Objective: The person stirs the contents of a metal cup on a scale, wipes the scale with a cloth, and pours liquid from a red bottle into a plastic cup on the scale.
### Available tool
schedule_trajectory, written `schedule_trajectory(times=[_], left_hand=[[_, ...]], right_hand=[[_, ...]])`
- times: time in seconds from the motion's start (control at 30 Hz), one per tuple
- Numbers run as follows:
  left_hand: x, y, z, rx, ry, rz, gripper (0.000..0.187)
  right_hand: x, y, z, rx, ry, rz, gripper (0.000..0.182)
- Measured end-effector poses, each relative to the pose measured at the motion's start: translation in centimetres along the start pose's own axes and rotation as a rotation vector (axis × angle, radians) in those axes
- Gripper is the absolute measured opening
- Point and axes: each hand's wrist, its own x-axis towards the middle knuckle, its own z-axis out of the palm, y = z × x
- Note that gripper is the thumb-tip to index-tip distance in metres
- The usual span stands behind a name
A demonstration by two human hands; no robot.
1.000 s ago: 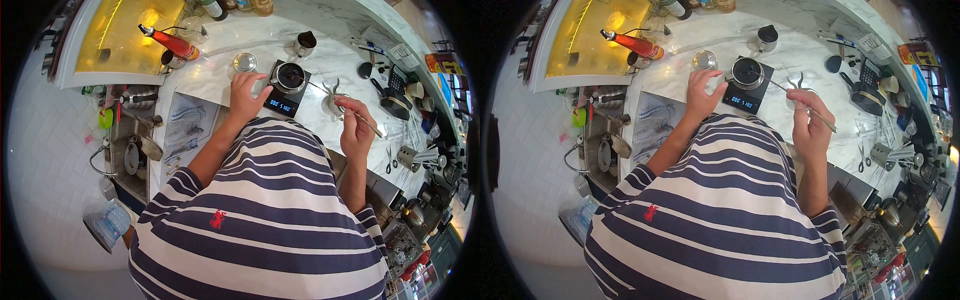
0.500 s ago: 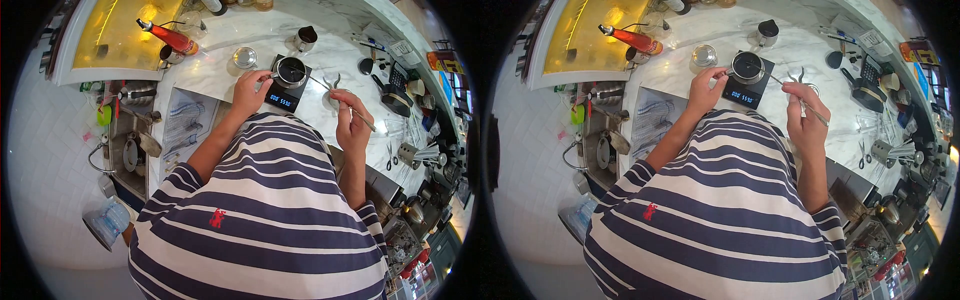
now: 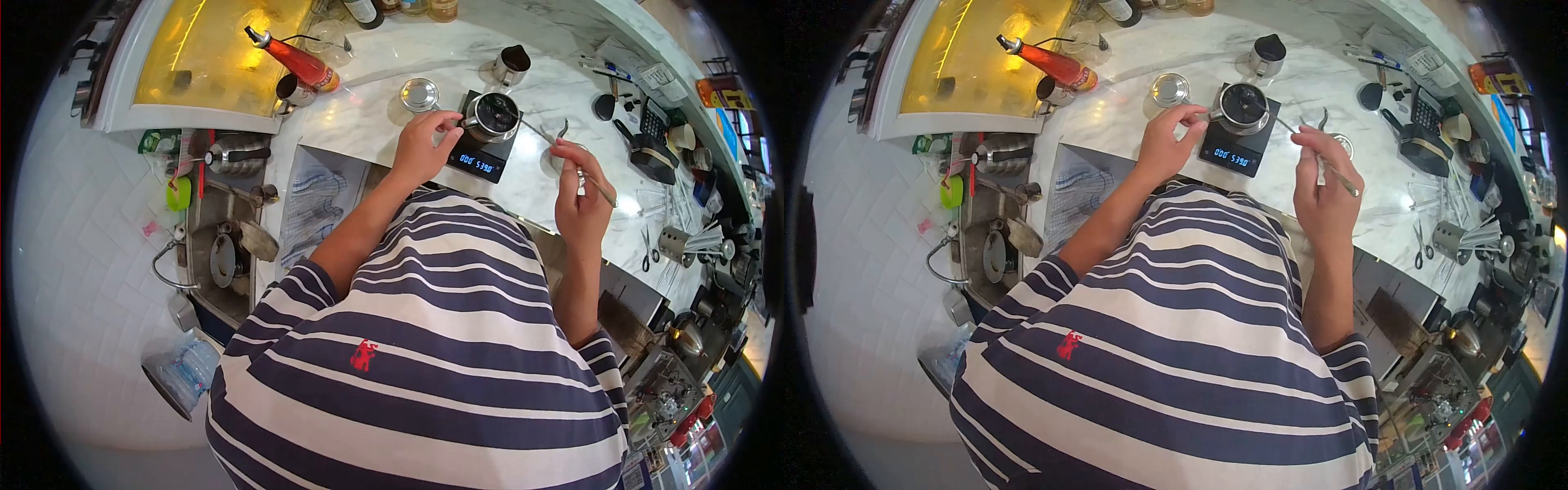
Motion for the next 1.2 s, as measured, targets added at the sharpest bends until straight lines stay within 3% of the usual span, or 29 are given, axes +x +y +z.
schedule_trajectory(times=[0.67,0.87,1.2], left_hand=[[2.8,-1.7,-0.4,-0.078,-0.34,-0.108,0.031],[2.7,-2.8,0.1,-0.173,-0.314,-0.057,0.027],[2.9,-3.7,0.5,-0.265,-0.343,-0.103,0.029]], right_hand=[[-2.5,-4.1,3.6,-0.084,0.217,0.159,0.024],[-3.2,-3.4,3.2,0.011,0.312,0.306,0.029],[-3.0,-3.3,2.5,0.172,0.381,0.38,0.028]])
